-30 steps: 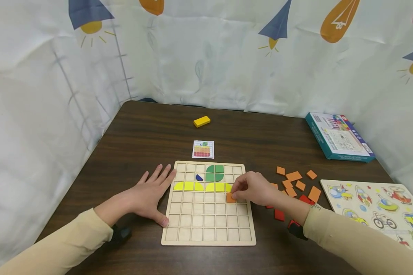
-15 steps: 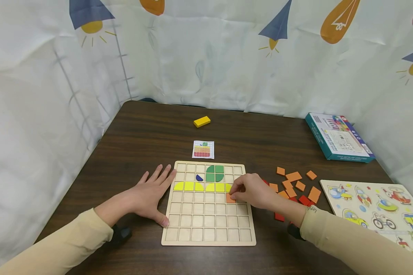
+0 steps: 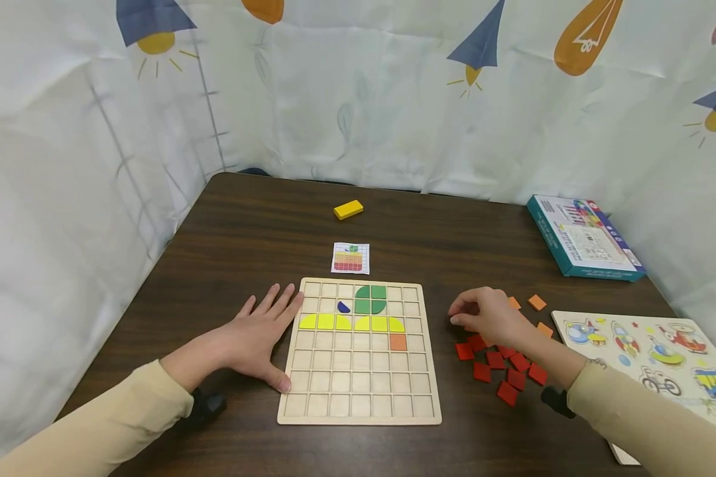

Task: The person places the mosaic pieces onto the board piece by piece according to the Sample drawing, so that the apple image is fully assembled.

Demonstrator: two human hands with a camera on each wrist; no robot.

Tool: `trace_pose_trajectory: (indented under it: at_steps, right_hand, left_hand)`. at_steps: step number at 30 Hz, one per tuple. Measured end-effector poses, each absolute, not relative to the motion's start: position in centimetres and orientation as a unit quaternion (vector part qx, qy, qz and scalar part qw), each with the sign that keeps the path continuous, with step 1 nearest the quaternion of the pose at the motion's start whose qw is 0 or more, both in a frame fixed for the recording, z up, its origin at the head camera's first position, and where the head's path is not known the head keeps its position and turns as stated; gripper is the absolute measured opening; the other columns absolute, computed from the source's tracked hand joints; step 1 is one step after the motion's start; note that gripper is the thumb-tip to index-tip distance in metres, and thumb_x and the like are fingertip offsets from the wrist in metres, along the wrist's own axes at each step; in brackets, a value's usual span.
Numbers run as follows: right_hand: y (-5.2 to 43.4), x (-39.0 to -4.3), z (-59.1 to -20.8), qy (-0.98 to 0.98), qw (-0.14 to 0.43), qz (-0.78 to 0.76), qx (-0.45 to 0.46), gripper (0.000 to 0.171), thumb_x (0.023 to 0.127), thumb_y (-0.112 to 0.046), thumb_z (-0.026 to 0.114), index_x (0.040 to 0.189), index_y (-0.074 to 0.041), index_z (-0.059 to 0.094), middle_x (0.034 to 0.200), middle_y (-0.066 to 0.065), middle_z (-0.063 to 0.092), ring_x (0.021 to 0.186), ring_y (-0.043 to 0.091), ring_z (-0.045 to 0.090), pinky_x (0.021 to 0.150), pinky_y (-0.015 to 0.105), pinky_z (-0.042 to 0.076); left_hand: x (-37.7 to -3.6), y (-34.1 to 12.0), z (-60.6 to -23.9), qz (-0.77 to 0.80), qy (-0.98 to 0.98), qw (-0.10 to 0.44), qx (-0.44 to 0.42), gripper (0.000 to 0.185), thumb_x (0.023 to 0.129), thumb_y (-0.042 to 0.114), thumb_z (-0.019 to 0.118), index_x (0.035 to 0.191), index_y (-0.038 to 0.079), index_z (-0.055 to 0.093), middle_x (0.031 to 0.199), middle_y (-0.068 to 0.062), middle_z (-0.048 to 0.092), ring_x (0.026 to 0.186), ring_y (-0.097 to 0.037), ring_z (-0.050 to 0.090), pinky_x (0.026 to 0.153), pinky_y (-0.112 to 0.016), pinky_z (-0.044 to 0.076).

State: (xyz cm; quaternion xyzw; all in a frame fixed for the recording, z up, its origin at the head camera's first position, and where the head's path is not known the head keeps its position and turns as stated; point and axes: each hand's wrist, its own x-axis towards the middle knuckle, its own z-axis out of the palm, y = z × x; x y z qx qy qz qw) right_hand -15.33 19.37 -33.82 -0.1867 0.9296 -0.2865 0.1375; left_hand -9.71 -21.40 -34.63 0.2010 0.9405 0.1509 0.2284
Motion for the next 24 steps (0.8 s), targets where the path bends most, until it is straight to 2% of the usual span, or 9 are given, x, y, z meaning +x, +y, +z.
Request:
trace_pose_trajectory:
  at_steps: [4, 8, 12, 19, 24]
  right_hand:
    - [21.2, -15.6, -33.7, 0.939, 0.144, -0.264, -0.166, 0.005, 0.094, -0.011, 0.073, 0.098, -0.008, 0.076, 0.087, 0.000, 0.074, 0.077, 0.012, 0.067, 0.070, 0.029, 0.055]
    - [22.1, -15.9, -33.9, 0.949, 0.148, -0.227, -0.159, 0.015, 0.092, -0.019, 0.077, 0.102, -0.008, 0.076, 0.090, -0.001, 0.074, 0.080, 0.013, 0.063, 0.072, 0.031, 0.052]
    - [22.3, -16.0, -34.1, 0.950, 0.160, -0.213, -0.159, 0.024, 0.089, -0.024, 0.081, 0.105, -0.006, 0.075, 0.088, 0.001, 0.070, 0.076, 0.015, 0.055, 0.065, 0.029, 0.046]
    - [22.3, -16.1, -34.5, 0.953, 0.160, -0.204, -0.157, 0.014, 0.090, -0.017, 0.080, 0.100, -0.009, 0.074, 0.079, -0.002, 0.063, 0.072, 0.015, 0.050, 0.060, 0.026, 0.041]
    - [22.4, -15.9, -34.5, 0.949, 0.157, -0.219, -0.161, 0.012, 0.089, -0.013, 0.080, 0.094, -0.011, 0.069, 0.081, -0.001, 0.066, 0.074, 0.014, 0.055, 0.064, 0.026, 0.046]
  left_hand:
    - [-9.7, -21.4, -34.5, 0.150, 0.941, 0.230, 0.199, 0.148, 0.059, 0.068, 0.088, 0.164, 0.001, 0.007, 0.171, -0.025, 0.000, 0.156, -0.053, -0.003, 0.116, -0.079, 0.004]
    - [-9.6, -21.5, -34.5, 0.152, 0.941, 0.231, 0.197, 0.148, 0.059, 0.067, 0.088, 0.163, 0.000, 0.007, 0.171, -0.026, 0.000, 0.156, -0.053, -0.003, 0.116, -0.079, 0.003]
    - [-9.6, -21.5, -34.5, 0.154, 0.940, 0.232, 0.198, 0.148, 0.059, 0.067, 0.088, 0.163, 0.000, 0.007, 0.171, -0.026, -0.001, 0.156, -0.053, -0.004, 0.115, -0.079, 0.003]
    - [-9.6, -21.5, -34.5, 0.151, 0.940, 0.229, 0.204, 0.147, 0.060, 0.068, 0.087, 0.163, 0.000, 0.007, 0.171, -0.026, -0.001, 0.156, -0.053, -0.003, 0.115, -0.079, 0.004]
    - [-9.6, -21.3, -34.4, 0.151, 0.940, 0.228, 0.203, 0.148, 0.060, 0.068, 0.088, 0.163, 0.000, 0.008, 0.171, -0.026, 0.000, 0.156, -0.053, -0.003, 0.115, -0.079, 0.004]
